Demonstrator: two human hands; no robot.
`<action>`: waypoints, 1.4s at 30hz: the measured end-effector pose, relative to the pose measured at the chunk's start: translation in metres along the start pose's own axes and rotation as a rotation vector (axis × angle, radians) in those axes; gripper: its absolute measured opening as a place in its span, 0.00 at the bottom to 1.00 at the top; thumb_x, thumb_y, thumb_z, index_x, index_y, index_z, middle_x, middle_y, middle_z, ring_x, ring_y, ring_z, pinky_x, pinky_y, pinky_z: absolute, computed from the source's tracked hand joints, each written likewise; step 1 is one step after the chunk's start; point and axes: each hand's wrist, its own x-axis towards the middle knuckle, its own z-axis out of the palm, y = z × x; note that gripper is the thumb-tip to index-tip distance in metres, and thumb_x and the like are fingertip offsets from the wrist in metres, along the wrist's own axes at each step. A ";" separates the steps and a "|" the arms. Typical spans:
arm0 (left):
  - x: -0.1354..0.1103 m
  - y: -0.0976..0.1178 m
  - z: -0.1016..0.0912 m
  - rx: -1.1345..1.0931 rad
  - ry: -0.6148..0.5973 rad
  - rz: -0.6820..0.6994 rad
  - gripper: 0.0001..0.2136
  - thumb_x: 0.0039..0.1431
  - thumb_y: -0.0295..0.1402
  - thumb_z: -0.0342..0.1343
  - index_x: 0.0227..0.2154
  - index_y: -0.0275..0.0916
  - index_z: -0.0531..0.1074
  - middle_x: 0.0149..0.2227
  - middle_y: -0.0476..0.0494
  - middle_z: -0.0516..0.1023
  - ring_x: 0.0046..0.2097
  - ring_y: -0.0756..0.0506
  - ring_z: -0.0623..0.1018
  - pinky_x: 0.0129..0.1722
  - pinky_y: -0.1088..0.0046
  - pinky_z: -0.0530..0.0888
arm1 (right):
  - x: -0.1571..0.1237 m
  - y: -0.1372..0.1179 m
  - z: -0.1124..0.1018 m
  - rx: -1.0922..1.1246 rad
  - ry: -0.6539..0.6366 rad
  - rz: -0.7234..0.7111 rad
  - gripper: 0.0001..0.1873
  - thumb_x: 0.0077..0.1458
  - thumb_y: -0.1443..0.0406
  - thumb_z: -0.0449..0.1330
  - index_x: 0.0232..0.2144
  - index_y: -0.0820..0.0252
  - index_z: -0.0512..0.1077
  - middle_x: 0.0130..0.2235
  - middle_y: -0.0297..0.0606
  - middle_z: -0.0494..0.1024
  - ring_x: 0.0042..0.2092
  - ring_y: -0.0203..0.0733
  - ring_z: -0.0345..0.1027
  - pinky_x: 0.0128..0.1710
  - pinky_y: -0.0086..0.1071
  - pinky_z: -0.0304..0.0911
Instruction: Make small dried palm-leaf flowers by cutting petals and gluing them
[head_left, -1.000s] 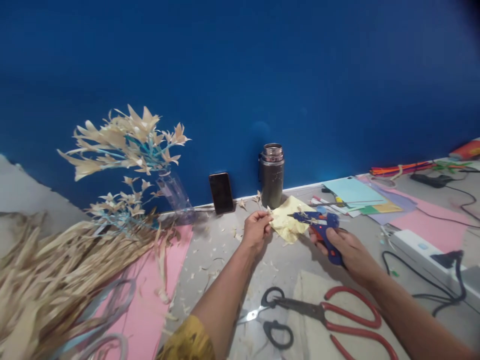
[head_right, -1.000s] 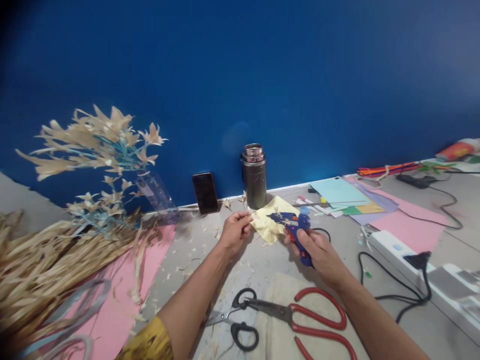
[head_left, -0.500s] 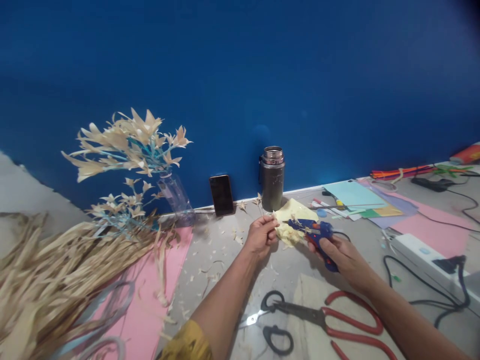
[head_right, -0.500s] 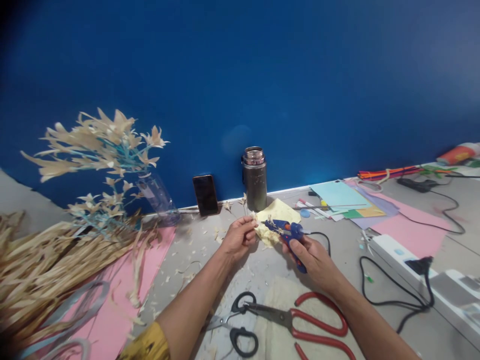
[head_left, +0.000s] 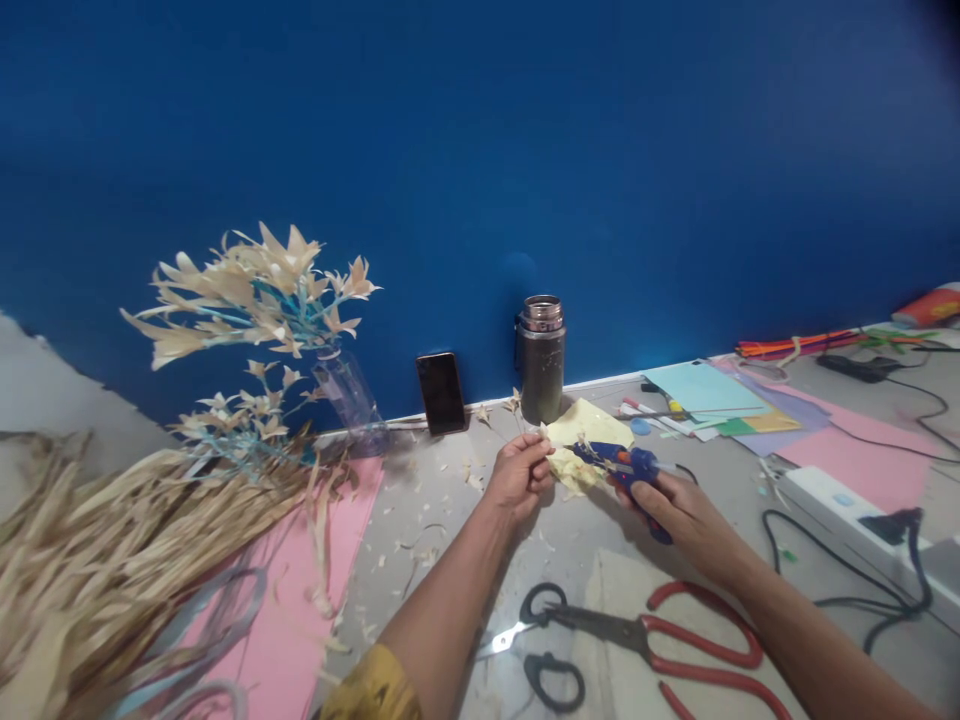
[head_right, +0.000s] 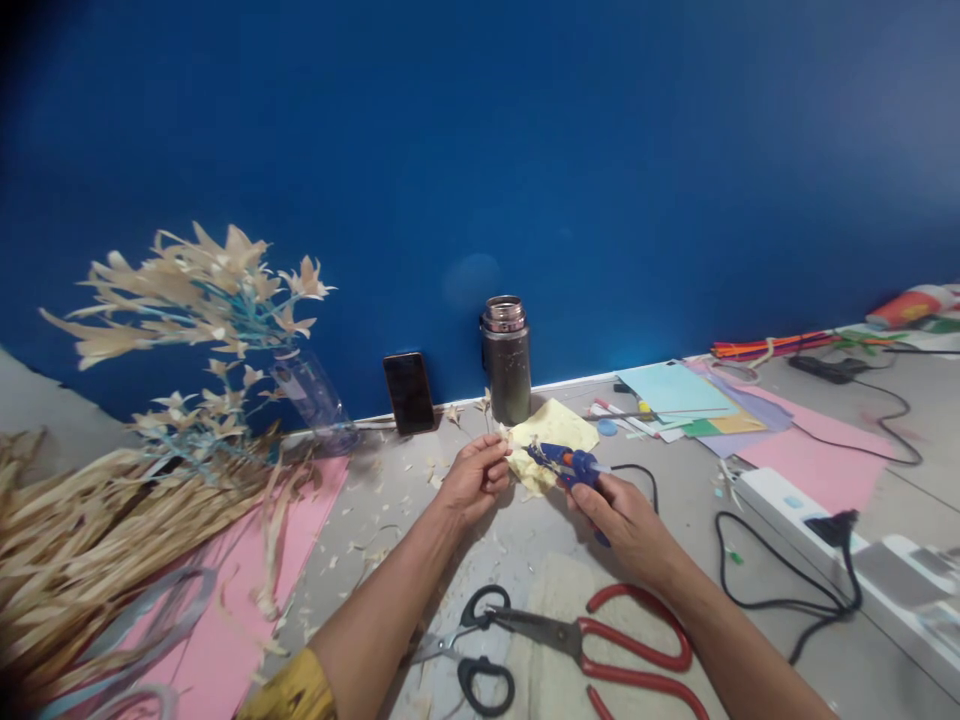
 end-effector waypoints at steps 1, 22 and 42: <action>0.000 0.000 0.000 0.000 0.001 0.002 0.22 0.33 0.29 0.73 0.31 0.35 0.67 0.26 0.52 0.70 0.18 0.61 0.58 0.16 0.83 0.46 | 0.000 0.000 -0.001 -0.005 0.013 -0.002 0.26 0.60 0.46 0.51 0.27 0.60 0.75 0.24 0.37 0.72 0.25 0.38 0.63 0.24 0.30 0.59; -0.001 0.000 0.000 0.010 0.009 0.022 0.21 0.35 0.29 0.72 0.29 0.36 0.66 0.25 0.52 0.71 0.19 0.60 0.58 0.17 0.83 0.46 | -0.003 -0.006 0.000 0.021 0.054 -0.057 0.26 0.61 0.46 0.50 0.26 0.58 0.73 0.25 0.38 0.74 0.26 0.40 0.64 0.26 0.32 0.61; 0.000 -0.003 -0.002 0.006 -0.005 0.009 0.21 0.37 0.29 0.73 0.30 0.36 0.65 0.26 0.52 0.70 0.19 0.60 0.58 0.17 0.83 0.45 | -0.001 -0.003 0.002 -0.104 0.087 -0.057 0.25 0.60 0.48 0.50 0.25 0.59 0.74 0.24 0.38 0.75 0.26 0.41 0.65 0.25 0.32 0.60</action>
